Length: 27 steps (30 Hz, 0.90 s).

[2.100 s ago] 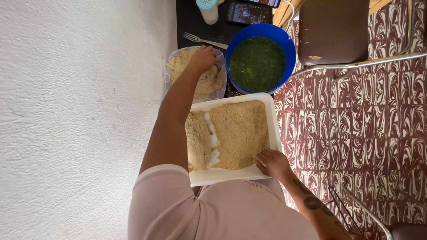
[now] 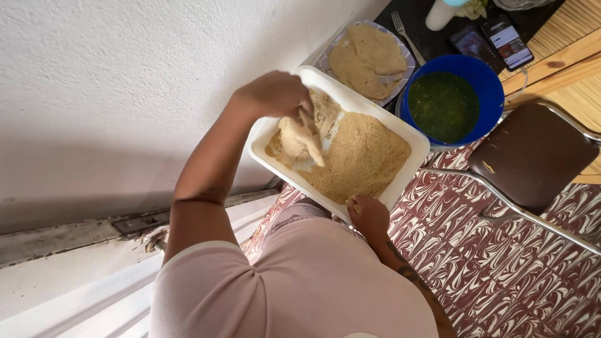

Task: Breading pieces of meat by dipping them in a liquid mixture and then coating them with breadcrumbs in a tray.

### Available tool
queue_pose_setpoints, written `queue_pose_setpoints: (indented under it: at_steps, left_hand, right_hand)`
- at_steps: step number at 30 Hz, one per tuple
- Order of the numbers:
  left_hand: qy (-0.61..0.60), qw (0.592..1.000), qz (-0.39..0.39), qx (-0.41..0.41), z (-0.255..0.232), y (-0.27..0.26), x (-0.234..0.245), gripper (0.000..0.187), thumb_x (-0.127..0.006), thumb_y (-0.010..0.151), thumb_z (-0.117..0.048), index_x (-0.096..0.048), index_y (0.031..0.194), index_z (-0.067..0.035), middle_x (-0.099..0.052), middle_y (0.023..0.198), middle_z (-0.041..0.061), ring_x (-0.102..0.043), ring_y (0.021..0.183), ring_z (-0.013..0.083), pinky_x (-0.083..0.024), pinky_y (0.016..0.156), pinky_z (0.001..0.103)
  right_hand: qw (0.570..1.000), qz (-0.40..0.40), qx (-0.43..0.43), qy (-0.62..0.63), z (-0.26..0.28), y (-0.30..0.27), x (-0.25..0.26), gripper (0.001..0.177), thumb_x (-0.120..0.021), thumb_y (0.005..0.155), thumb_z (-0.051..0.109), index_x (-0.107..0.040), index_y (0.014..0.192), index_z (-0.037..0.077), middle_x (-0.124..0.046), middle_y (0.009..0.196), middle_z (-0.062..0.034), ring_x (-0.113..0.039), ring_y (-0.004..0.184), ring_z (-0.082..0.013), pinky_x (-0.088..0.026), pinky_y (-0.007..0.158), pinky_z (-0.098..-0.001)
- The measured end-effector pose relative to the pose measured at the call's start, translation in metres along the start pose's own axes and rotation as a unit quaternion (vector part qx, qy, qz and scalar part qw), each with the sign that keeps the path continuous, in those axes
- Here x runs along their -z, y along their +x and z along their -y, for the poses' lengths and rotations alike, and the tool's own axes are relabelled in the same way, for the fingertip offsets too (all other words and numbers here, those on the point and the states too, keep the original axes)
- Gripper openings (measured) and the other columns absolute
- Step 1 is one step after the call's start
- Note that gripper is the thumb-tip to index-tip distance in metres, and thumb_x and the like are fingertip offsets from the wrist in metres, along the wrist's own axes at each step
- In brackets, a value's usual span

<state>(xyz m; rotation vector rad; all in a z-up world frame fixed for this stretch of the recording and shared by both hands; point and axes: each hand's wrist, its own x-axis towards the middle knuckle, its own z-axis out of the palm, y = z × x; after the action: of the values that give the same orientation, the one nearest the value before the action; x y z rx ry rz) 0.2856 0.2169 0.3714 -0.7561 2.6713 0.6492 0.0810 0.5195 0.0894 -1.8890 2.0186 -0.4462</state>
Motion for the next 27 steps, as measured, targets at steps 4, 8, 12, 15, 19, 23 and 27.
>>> queue_pose_setpoints:
  at_steps: [4,8,12,15,19,23,27]
  left_hand:
    - [0.029,0.993,0.056,0.100,0.040,-0.001,-0.065,0.029,-0.085,0.080,-0.031,-0.080,0.107,-0.023,-0.077,0.097,0.014,-0.073,0.089,0.0410,-0.056,0.083,0.050]
    - [0.050,0.986,0.094,0.130,0.095,0.059,-0.126,0.038,-0.089,0.073,-0.032,-0.078,0.109,-0.027,-0.076,0.108,0.012,-0.071,0.102,0.0402,-0.054,0.090,0.053]
    - [0.050,0.986,0.119,0.106,0.152,0.149,-0.160,0.046,-0.093,0.070,-0.032,-0.077,0.113,-0.029,-0.075,0.113,0.008,-0.070,0.106,0.0368,-0.053,0.094,0.051]
    - [0.081,0.987,0.118,0.077,0.163,0.187,-0.176,0.046,-0.091,0.070,-0.028,-0.077,0.114,-0.030,-0.075,0.112,0.005,-0.071,0.106,0.0348,-0.052,0.094,0.050]
    - [-0.005,0.995,-0.027,0.095,0.129,0.143,-0.143,0.039,-0.075,0.088,-0.020,-0.068,0.126,-0.024,-0.068,0.124,0.007,-0.063,0.118,0.0350,-0.048,0.102,0.052]
    - [-0.021,0.941,-0.336,0.027,0.131,0.107,-0.193,0.032,-0.062,0.100,-0.012,-0.066,0.130,-0.001,-0.063,0.137,0.018,-0.058,0.128,0.0347,-0.048,0.108,0.045]
    - [0.118,0.924,-0.363,-0.021,0.122,0.104,-0.244,0.049,-0.075,0.087,-0.038,-0.068,0.125,-0.008,-0.062,0.138,0.011,-0.051,0.136,0.0305,-0.040,0.113,0.052]
  right_hand:
    - [0.999,-0.030,0.026,-0.032,-0.010,0.000,-0.011,0.019,-0.065,0.087,0.044,-0.069,0.091,0.026,-0.070,0.082,0.0018,-0.073,0.080,-0.0249,-0.057,0.074,-0.0382]
    - [0.998,-0.031,0.020,-0.048,-0.004,-0.001,-0.006,0.021,-0.062,0.091,0.046,-0.069,0.091,0.026,-0.070,0.081,0.0019,-0.073,0.080,-0.0239,-0.057,0.074,-0.0365]
    - [0.998,-0.022,0.020,-0.055,-0.004,0.000,-0.007,0.023,-0.062,0.090,0.047,-0.068,0.089,0.025,-0.069,0.080,0.0010,-0.072,0.080,-0.0251,-0.057,0.075,-0.0379]
    - [0.998,-0.031,0.006,-0.055,0.001,0.002,-0.005,0.022,-0.061,0.091,0.045,-0.068,0.089,0.024,-0.067,0.078,0.0014,-0.072,0.076,-0.0258,-0.056,0.070,-0.0368]
    - [0.995,-0.052,0.020,-0.081,0.002,0.003,-0.004,0.019,-0.064,0.088,0.042,-0.065,0.086,0.023,-0.065,0.075,-0.0008,-0.071,0.076,-0.0254,-0.056,0.068,-0.0365]
    - [0.996,-0.067,0.014,-0.062,-0.001,0.001,-0.009,0.020,-0.067,0.086,0.040,-0.066,0.086,0.020,-0.066,0.075,-0.0026,-0.071,0.074,-0.0270,-0.056,0.066,-0.0371]
    - [0.995,-0.075,0.002,-0.072,-0.009,-0.002,-0.021,0.020,-0.069,0.085,0.042,-0.069,0.089,0.022,-0.068,0.079,-0.0019,-0.071,0.076,-0.0251,-0.056,0.067,-0.0362]
